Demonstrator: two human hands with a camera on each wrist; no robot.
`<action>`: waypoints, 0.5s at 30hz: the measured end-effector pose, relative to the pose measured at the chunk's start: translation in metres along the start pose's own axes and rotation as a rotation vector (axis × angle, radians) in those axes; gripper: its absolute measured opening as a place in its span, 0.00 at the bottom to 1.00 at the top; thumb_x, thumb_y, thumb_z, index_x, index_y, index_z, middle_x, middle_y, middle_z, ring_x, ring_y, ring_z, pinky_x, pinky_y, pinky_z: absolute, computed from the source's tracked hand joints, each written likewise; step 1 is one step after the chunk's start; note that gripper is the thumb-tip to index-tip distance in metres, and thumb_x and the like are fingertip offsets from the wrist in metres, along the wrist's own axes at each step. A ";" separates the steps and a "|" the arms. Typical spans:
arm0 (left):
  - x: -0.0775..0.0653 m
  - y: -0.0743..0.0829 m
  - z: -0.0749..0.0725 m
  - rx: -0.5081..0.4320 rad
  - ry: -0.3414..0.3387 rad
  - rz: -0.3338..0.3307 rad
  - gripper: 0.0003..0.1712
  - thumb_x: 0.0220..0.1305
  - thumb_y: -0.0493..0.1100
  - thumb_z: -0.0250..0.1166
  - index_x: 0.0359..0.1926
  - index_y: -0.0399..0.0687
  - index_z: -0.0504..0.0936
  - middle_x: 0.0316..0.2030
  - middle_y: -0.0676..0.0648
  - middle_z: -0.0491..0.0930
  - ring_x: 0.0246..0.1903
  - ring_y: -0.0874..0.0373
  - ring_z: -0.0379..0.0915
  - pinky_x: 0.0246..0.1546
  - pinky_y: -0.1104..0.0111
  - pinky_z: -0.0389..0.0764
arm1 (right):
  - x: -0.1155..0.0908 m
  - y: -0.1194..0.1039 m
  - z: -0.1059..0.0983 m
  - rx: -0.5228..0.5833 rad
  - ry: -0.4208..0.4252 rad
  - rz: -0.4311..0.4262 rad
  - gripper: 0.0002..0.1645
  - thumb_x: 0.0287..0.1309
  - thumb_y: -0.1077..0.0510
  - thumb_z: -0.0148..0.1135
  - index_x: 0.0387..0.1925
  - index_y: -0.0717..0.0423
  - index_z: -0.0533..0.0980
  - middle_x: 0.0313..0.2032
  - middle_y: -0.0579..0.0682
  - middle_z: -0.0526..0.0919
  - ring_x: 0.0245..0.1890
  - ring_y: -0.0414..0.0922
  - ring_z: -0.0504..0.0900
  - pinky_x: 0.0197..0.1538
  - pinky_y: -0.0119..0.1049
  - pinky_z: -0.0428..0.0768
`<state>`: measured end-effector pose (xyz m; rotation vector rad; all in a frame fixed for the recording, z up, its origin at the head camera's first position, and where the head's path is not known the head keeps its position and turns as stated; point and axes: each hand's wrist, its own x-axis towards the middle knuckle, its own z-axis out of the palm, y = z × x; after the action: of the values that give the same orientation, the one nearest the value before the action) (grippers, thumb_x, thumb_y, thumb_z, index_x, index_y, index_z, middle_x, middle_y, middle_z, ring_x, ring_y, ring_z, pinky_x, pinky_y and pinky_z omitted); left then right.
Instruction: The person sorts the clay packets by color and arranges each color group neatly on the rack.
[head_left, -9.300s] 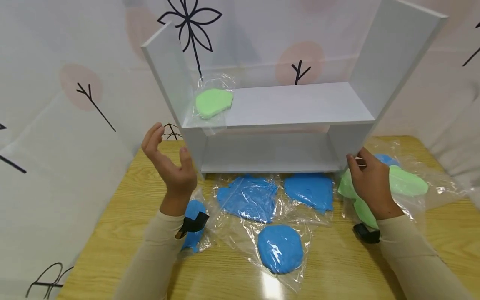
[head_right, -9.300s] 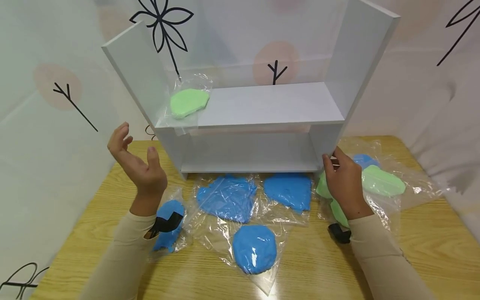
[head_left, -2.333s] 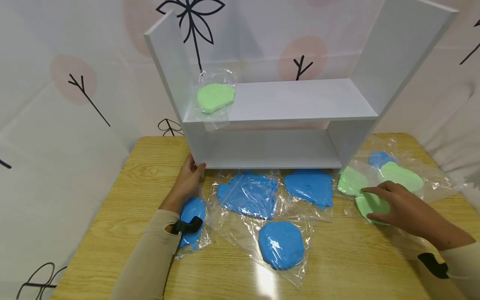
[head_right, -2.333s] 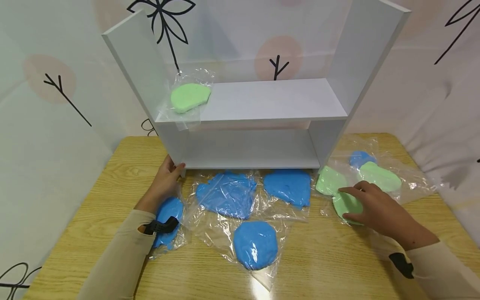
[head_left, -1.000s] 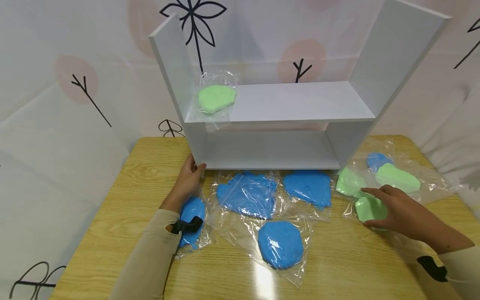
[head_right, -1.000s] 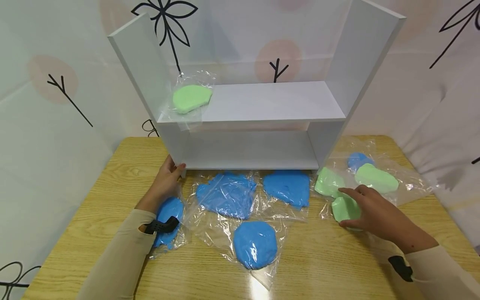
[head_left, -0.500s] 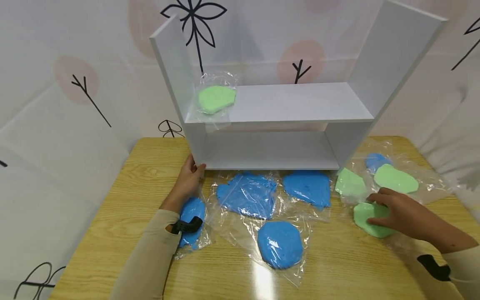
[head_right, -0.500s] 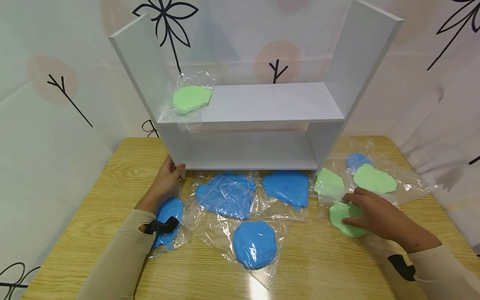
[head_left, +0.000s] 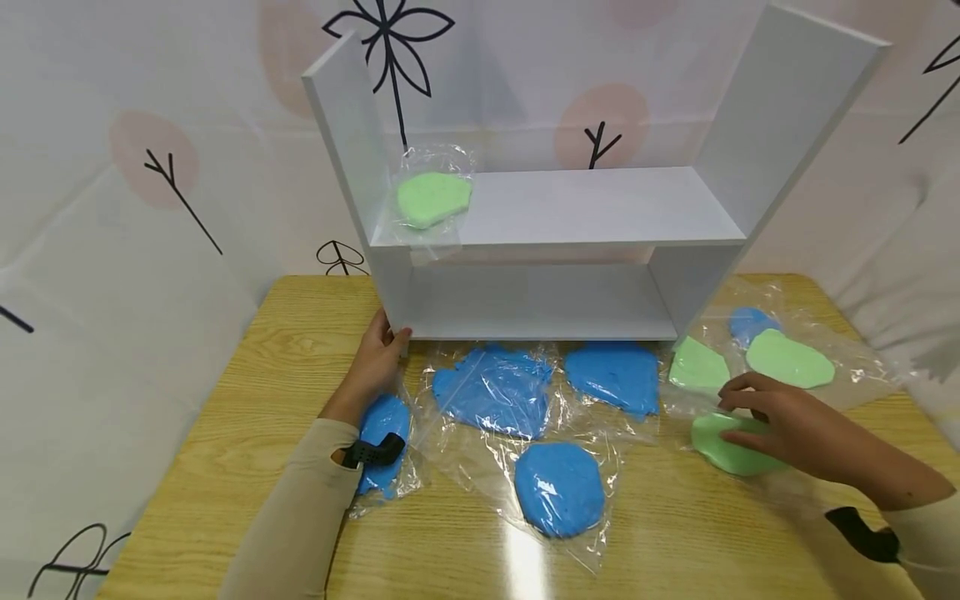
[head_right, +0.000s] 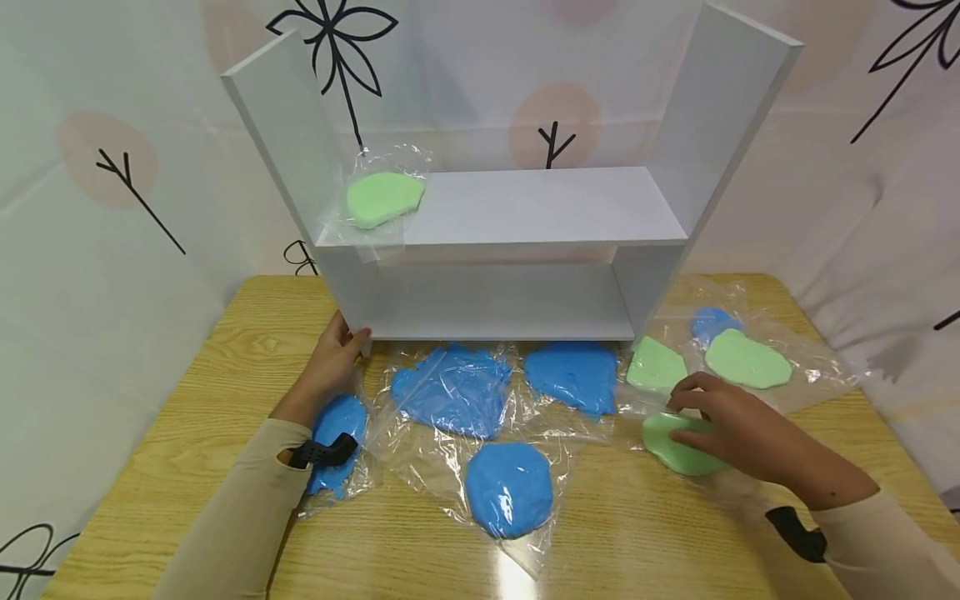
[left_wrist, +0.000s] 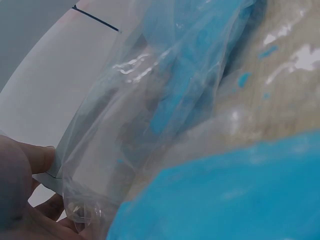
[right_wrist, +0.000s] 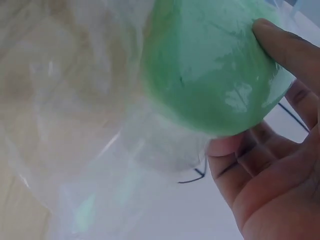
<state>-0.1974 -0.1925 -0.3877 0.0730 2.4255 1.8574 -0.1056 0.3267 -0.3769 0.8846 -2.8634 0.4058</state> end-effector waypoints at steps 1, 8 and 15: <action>0.000 0.000 0.000 -0.001 -0.001 0.002 0.36 0.78 0.37 0.49 0.79 0.49 0.46 0.78 0.41 0.50 0.77 0.42 0.48 0.75 0.51 0.58 | 0.001 -0.002 -0.001 -0.005 -0.007 0.003 0.19 0.41 0.58 0.81 0.39 0.50 0.83 0.42 0.46 0.82 0.32 0.28 0.75 0.29 0.28 0.77; 0.013 -0.021 -0.001 -0.005 0.008 0.005 0.36 0.78 0.39 0.49 0.80 0.55 0.46 0.79 0.44 0.50 0.77 0.43 0.48 0.75 0.51 0.58 | 0.008 -0.018 -0.008 0.046 -0.059 0.046 0.12 0.56 0.57 0.72 0.36 0.44 0.74 0.24 0.30 0.66 0.23 0.25 0.60 0.25 0.26 0.62; 0.014 -0.030 -0.001 0.021 0.021 0.021 0.35 0.79 0.44 0.50 0.79 0.63 0.47 0.78 0.49 0.51 0.77 0.46 0.50 0.74 0.51 0.61 | 0.014 -0.032 -0.017 0.133 -0.087 0.078 0.11 0.66 0.57 0.64 0.36 0.48 0.68 0.21 0.34 0.60 0.19 0.26 0.56 0.24 0.26 0.62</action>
<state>-0.2114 -0.2002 -0.4164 0.0806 2.4683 1.8507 -0.0986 0.2983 -0.3511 0.8326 -2.9878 0.5862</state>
